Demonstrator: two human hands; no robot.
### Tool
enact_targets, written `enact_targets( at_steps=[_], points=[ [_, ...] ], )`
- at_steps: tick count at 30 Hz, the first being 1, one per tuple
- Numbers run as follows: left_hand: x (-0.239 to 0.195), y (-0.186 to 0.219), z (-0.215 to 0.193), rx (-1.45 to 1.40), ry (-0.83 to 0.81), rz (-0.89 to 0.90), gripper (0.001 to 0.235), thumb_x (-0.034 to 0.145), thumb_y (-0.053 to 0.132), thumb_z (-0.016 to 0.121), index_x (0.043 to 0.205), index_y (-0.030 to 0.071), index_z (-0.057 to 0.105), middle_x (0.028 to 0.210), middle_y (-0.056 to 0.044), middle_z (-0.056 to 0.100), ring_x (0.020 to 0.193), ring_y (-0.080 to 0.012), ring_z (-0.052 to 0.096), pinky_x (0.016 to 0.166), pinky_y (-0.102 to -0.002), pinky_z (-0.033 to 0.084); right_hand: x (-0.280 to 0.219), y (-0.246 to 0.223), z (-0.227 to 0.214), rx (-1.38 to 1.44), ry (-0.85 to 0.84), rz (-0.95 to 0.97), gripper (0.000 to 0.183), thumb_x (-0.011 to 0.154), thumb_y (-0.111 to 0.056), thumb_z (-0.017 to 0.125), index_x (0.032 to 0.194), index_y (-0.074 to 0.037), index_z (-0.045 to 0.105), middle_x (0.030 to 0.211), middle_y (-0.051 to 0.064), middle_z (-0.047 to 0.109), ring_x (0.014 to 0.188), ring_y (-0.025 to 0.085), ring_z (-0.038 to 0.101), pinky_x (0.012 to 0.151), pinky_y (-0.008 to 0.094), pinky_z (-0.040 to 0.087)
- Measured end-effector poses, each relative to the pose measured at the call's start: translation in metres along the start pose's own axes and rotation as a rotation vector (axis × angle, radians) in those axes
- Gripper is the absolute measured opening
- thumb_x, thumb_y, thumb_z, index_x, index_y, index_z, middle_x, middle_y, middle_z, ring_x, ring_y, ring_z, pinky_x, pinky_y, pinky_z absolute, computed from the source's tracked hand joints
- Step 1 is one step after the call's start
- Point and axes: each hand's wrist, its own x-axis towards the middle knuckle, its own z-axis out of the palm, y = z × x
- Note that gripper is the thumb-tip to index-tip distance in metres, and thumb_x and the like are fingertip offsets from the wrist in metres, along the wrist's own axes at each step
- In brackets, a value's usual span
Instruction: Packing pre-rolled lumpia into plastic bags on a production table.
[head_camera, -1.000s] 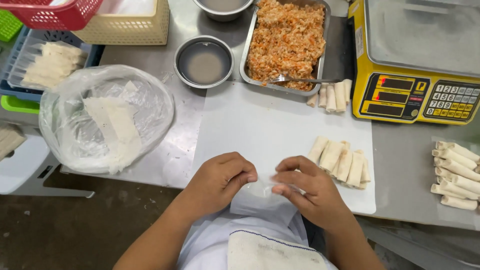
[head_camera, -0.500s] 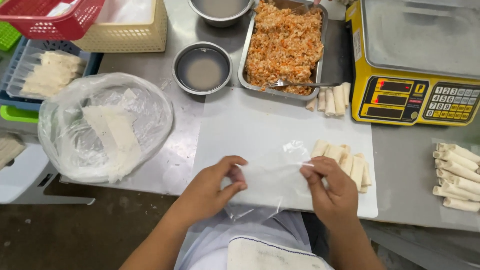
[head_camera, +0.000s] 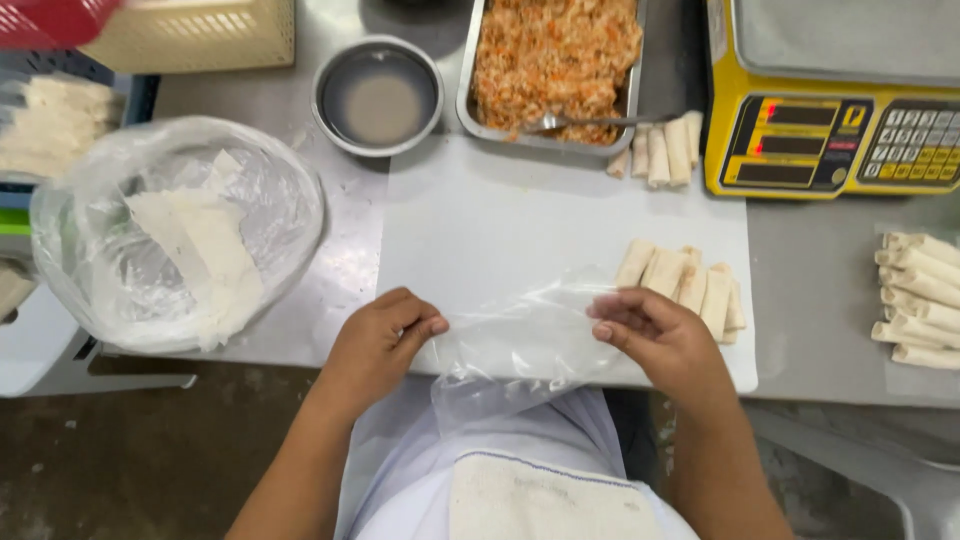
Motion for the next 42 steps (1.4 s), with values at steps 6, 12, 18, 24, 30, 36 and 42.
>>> enact_targets(
  at_steps=[6,12,18,24,30,36,42],
  points=[
    [0.0,0.01,-0.001,0.008,0.047,0.164,0.015,0.097,0.021,0.068,0.094,0.013,0.08,0.08,-0.007,0.07,0.073,-0.0201,0.07,0.065,-0.031,0.058,0.014,0.022,0.004,0.165,-0.263,0.253,0.01,0.093,-0.009,0.075,0.096,-0.001,0.079,0.074,0.005,0.069,0.076,0.011,0.06,0.075,0.03,0.054],
    [0.003,0.004,-0.001,0.217,0.09,0.257,0.014,0.098,0.019,0.068,0.097,0.01,0.079,0.083,-0.009,0.071,0.073,-0.0216,0.071,0.063,-0.03,0.059,0.008,-0.008,0.004,-0.263,-0.138,0.048,0.018,0.088,-0.018,0.081,0.104,-0.012,0.085,0.064,0.006,0.056,0.065,0.012,0.051,0.063,0.029,0.045],
    [0.0,-0.006,0.001,0.34,0.184,0.361,0.014,0.098,0.022,0.068,0.096,0.013,0.078,0.084,-0.006,0.071,0.074,-0.0188,0.07,0.067,-0.027,0.057,0.003,-0.004,0.003,0.027,-0.171,0.121,0.016,0.089,-0.008,0.078,0.102,-0.001,0.081,0.071,0.008,0.069,0.072,0.013,0.059,0.07,0.03,0.055],
    [-0.003,-0.002,0.0,0.398,0.221,0.453,0.013,0.097,0.022,0.069,0.095,0.013,0.078,0.082,-0.005,0.071,0.075,-0.0186,0.07,0.07,-0.028,0.056,0.003,-0.005,-0.002,-0.03,-0.12,0.036,0.017,0.087,-0.009,0.08,0.101,0.0,0.082,0.067,0.009,0.067,0.069,0.014,0.056,0.067,0.032,0.051],
    [-0.006,-0.001,-0.002,0.365,0.22,0.455,0.013,0.097,0.023,0.07,0.094,0.013,0.078,0.08,-0.004,0.07,0.071,-0.0163,0.069,0.066,-0.026,0.055,0.007,0.005,-0.009,0.161,-0.313,0.133,0.019,0.091,-0.008,0.072,0.106,0.004,0.076,0.088,0.017,0.082,0.088,0.017,0.072,0.086,0.038,0.058],
    [-0.006,0.007,-0.004,0.21,0.167,0.42,0.01,0.095,0.019,0.071,0.094,0.013,0.078,0.08,-0.005,0.07,0.07,-0.0169,0.069,0.064,-0.026,0.057,0.008,0.025,0.011,0.279,-0.633,0.118,0.023,0.091,-0.011,0.072,0.108,0.003,0.08,0.102,0.019,0.085,0.103,0.02,0.072,0.093,0.043,0.057],
    [-0.007,0.004,-0.003,-0.068,0.077,0.035,0.064,0.084,0.026,0.084,0.133,-0.001,0.053,0.111,-0.018,0.066,0.11,-0.0319,0.068,0.1,-0.043,0.054,0.0,0.029,0.032,0.752,-0.545,0.002,0.012,0.104,-0.01,0.055,0.098,-0.003,0.063,0.15,0.023,0.056,0.14,0.038,0.052,0.112,0.056,0.043]
  ],
)
